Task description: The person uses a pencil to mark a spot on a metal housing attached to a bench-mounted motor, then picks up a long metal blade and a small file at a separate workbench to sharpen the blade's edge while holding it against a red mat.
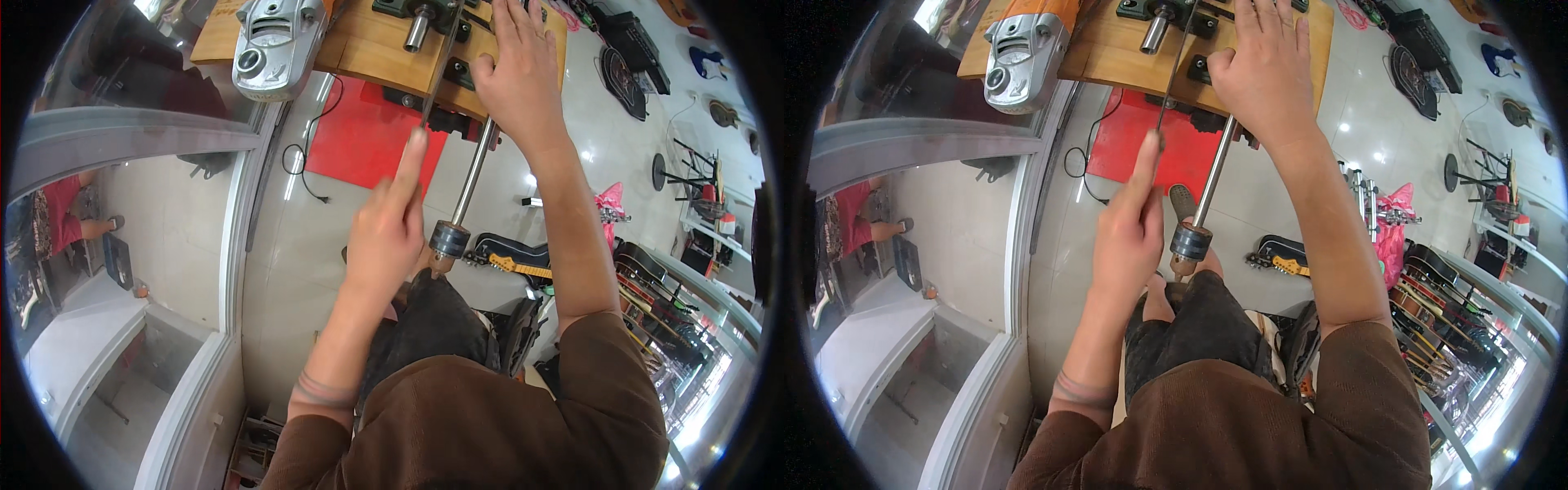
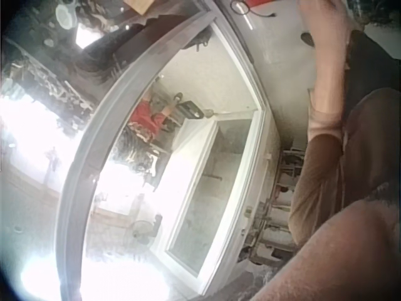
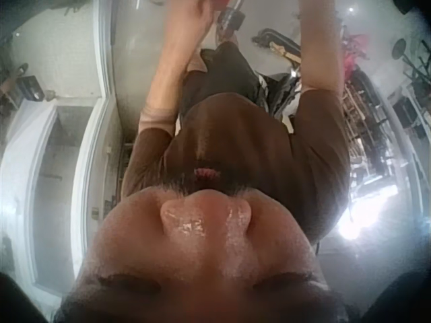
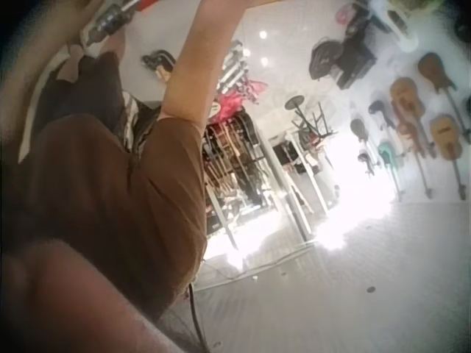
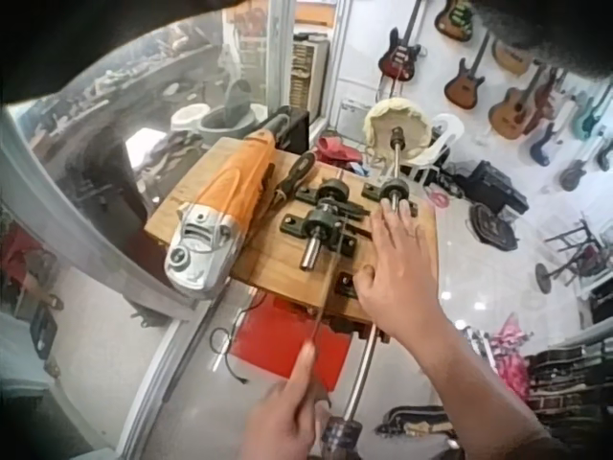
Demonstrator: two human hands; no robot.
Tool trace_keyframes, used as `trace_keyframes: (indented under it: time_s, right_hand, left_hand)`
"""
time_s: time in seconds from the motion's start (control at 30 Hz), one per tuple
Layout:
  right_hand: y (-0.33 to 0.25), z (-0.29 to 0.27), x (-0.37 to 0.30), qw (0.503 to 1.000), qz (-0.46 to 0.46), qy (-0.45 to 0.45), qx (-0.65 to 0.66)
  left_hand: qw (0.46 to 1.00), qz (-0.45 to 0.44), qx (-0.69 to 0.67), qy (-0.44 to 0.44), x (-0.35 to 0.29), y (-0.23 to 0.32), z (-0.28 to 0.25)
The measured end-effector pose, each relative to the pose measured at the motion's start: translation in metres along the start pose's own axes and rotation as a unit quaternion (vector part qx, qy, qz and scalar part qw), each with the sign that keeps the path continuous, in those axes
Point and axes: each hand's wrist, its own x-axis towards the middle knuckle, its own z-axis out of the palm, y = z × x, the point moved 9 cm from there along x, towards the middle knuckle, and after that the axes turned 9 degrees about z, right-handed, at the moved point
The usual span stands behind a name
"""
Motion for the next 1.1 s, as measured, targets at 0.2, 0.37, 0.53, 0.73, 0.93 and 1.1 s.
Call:
trace_keyframes:
  time_s: [0.2, 0.37, 0.53, 0.73, 0.93, 1.1]
  right_hand:
    - [0.0, -0.003, -0.002, 1.0, -0.001, -0.011, 0.021]
    - [0.001, 0.001, -0.001, 1.0, 0.003, -0.013, 0.007]
    - [0.003, 0.0, -0.001, 0.999, 0.014, -0.022, 0.029]
    - [-0.002, -0.004, 0.0, 0.999, -0.017, 0.004, 0.038]
    - [0.004, -0.001, -0.003, 0.999, 0.001, 0.01, 0.037]
    - [0.0, -0.004, -0.001, 0.999, -0.005, 0.013, 0.042]
  left_hand:
    - [0.999, 0.026, 0.022, 0.012, -0.069, -0.016, -0.001]
    - [1.0, -0.017, 0.014, -0.007, -0.006, 0.002, 0.001]
    - [0.999, -0.002, 0.032, -0.002, -0.057, -0.014, 0.0]
    - [0.998, 0.043, 0.019, 0.051, 0.001, 0.003, -0.006]
    - [1.0, -0.001, 0.021, 0.002, -0.072, -0.015, -0.001]
    - [1.0, 0.004, 0.006, 0.014, -0.01, -0.003, -0.001]
